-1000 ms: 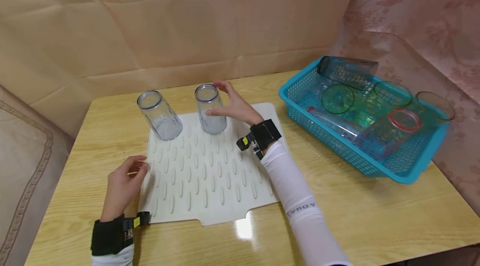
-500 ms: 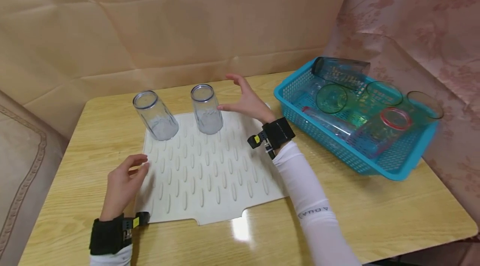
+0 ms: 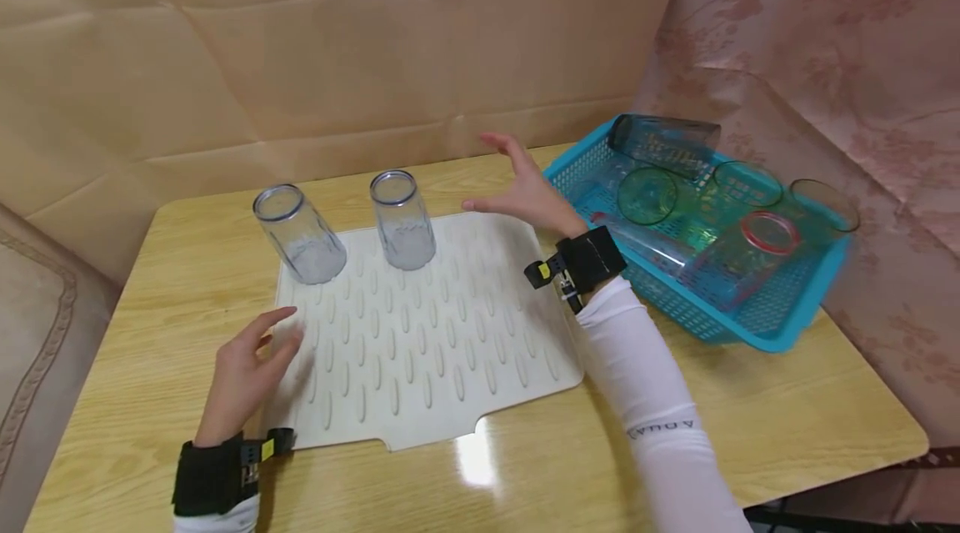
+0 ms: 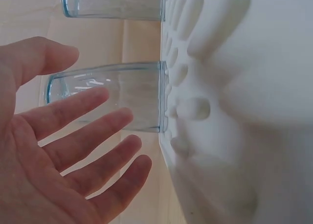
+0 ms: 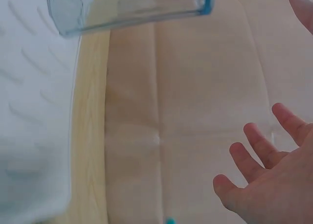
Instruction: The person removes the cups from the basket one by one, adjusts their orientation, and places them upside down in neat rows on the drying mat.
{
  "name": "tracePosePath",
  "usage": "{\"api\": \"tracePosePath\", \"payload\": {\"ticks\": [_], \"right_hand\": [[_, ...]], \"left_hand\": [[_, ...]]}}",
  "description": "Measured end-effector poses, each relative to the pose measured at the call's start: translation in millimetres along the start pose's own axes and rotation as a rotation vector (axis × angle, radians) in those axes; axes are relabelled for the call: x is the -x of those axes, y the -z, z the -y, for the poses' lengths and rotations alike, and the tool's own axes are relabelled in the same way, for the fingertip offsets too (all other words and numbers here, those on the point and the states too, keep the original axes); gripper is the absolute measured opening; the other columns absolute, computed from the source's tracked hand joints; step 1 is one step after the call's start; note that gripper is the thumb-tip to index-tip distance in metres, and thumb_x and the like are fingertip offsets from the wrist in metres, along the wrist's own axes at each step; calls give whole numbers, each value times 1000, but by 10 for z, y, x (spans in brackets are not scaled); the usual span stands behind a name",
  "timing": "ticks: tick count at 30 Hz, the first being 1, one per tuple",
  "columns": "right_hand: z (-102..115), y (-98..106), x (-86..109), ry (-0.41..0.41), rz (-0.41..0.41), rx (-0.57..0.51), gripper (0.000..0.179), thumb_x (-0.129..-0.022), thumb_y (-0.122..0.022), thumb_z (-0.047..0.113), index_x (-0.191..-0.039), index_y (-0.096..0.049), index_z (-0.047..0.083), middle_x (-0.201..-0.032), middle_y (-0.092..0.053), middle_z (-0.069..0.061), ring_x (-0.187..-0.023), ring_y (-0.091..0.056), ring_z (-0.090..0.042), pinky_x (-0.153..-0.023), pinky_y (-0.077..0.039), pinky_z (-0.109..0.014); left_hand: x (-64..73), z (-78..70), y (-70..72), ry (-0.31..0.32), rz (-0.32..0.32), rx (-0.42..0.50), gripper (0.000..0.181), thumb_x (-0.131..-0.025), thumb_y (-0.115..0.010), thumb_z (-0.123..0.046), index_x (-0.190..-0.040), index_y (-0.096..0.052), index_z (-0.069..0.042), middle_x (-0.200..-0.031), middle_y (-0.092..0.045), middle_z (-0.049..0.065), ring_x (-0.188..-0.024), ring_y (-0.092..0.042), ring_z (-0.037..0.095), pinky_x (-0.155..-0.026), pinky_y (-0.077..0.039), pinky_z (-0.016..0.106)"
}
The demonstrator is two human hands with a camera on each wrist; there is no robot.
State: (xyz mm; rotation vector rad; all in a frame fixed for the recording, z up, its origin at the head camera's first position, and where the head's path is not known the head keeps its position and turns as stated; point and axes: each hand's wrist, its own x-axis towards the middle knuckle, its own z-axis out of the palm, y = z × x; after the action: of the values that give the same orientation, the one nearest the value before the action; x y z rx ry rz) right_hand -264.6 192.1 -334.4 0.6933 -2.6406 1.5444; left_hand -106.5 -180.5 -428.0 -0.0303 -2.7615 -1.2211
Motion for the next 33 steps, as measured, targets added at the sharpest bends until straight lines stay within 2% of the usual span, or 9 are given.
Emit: {"api": "tracePosePath", "payload": {"ticks": [7, 16, 22, 27, 33], "right_hand": [[58, 331, 121, -53, -23, 70, 92, -79, -81, 25, -151, -24, 17, -153, -26, -1, -140, -20, -18, -114, -12, -44], [63, 922, 325, -121, -78, 173, 96, -78, -82, 21, -151, -20, 16, -154, -23, -7, -142, -17, -21, -114, -11, -46], [47, 1227, 517, -175, -88, 259, 94, -81, -79, 27, -153, -19, 23, -155, -20, -7, -142, -15, -27, -111, -14, -57], [-36, 1432, 634, -210, -98, 267, 92, -83, -76, 25, -153, -16, 24, -156, -15, -8, -142, -12, -31, -109, -14, -62], [-180, 1656, 775, -279, -123, 248, 87, -87, -73, 24, -153, -16, 25, -157, -10, -13, -143, -6, -34, -107, -11, -67]], "left_hand": [[-3, -17, -16, -19, 24, 1, 39, -93, -64, -12, -129, -56, 1, -131, -54, 25, -125, -46, 40, -101, -36, 58], [5, -52, -36, -32, 44, 8, 40, -92, -64, -12, -129, -55, 2, -132, -53, 25, -125, -46, 40, -101, -35, 59], [5, -99, -52, -38, 75, 3, 40, -93, -63, -13, -130, -55, 1, -132, -53, 24, -125, -46, 39, -102, -34, 58], [-5, -151, -62, -12, 112, 6, 41, -94, -62, -14, -131, -54, 1, -135, -51, 24, -127, -44, 39, -103, -33, 57], [-9, -167, -73, -30, 114, -6, 42, -93, -63, -13, -131, -54, 2, -134, -51, 24, -127, -44, 40, -102, -35, 57]]}}
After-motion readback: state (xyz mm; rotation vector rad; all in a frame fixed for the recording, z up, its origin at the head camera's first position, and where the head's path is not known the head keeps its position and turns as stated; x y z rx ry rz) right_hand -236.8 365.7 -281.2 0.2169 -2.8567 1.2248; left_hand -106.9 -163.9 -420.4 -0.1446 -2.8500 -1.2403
